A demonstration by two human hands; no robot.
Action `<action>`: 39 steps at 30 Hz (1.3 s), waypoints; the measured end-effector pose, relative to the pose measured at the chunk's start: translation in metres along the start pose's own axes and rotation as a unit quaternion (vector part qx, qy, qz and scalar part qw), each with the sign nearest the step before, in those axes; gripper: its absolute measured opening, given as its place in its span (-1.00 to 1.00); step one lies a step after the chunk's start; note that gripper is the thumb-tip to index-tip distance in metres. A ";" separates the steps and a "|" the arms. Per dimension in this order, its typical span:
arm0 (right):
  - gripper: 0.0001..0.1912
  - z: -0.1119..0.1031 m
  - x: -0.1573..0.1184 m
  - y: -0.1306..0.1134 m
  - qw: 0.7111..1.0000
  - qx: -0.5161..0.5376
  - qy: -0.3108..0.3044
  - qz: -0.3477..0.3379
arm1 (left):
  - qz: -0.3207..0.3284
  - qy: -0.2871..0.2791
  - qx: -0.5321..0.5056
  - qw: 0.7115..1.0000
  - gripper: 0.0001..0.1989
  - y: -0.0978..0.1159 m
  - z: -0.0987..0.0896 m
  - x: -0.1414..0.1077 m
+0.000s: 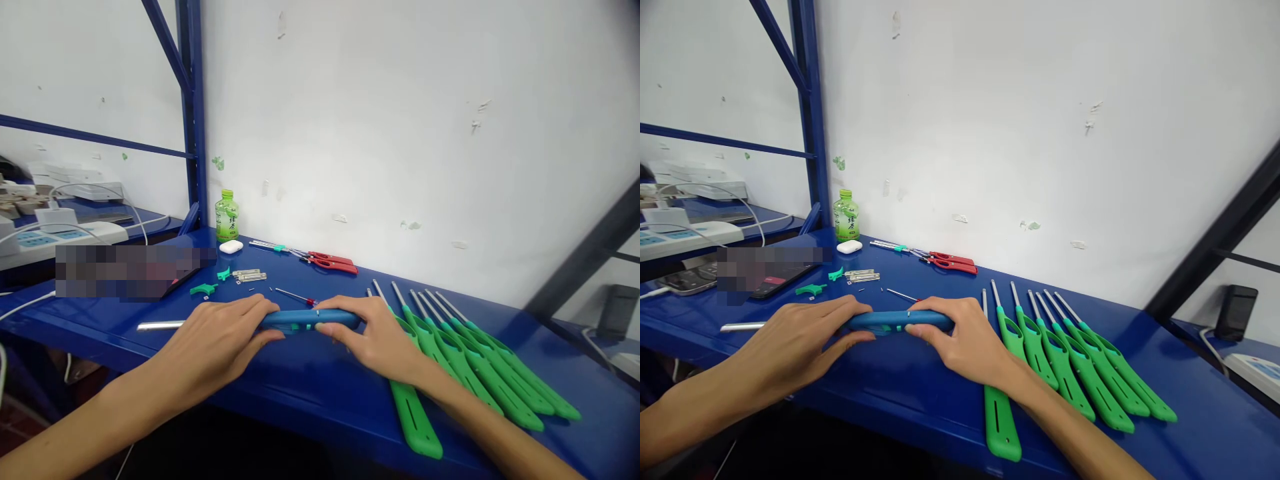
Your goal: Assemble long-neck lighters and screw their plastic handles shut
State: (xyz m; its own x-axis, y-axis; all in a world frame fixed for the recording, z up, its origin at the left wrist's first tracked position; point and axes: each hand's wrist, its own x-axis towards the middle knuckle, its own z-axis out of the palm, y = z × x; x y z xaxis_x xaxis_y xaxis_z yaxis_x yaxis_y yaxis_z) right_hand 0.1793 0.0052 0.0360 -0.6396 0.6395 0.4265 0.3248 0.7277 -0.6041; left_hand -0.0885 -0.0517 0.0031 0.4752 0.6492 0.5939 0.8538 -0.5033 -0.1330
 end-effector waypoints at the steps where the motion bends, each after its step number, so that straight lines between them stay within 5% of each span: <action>1: -0.77 -0.001 0.001 -0.001 0.998 0.050 -0.011 0.034 | 0.017 0.020 0.017 1.000 -0.67 0.001 -0.001 0.001; 6: -0.57 -0.003 0.003 -0.007 0.969 0.197 -0.078 0.127 | 0.116 0.109 0.070 0.985 -0.68 0.004 -0.006 0.007; 10: -0.67 -0.001 0.000 -0.007 1.000 0.015 -0.010 0.012 | 0.092 0.118 0.019 0.989 -0.69 0.004 -0.006 0.009; 14: -0.64 0.002 -0.005 0.004 0.981 -0.144 0.009 -0.132 | 0.054 0.080 -0.048 0.994 -0.70 0.003 -0.005 0.006; 17: -0.59 0.004 -0.007 0.012 0.965 -0.204 0.000 -0.168 | 0.036 0.034 -0.093 0.994 -0.68 0.002 -0.002 0.002; 30: -0.63 0.010 -0.004 0.011 0.936 -0.322 -0.124 -0.062 | -0.039 -0.129 -0.179 0.975 -0.65 -0.003 0.018 0.004; 39: -0.55 0.003 -0.001 0.010 0.954 -0.288 -0.071 -0.044 | -0.068 -0.019 -0.119 0.990 -0.71 -0.023 -0.007 0.007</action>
State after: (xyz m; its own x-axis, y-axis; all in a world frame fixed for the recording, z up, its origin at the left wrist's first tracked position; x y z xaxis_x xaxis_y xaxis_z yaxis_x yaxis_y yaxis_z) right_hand 0.1815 0.0113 0.0273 -0.7571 0.5590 0.3382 0.5681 0.8189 -0.0818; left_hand -0.1065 -0.0396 0.0156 0.3705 0.7392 0.5624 0.8382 -0.5269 0.1404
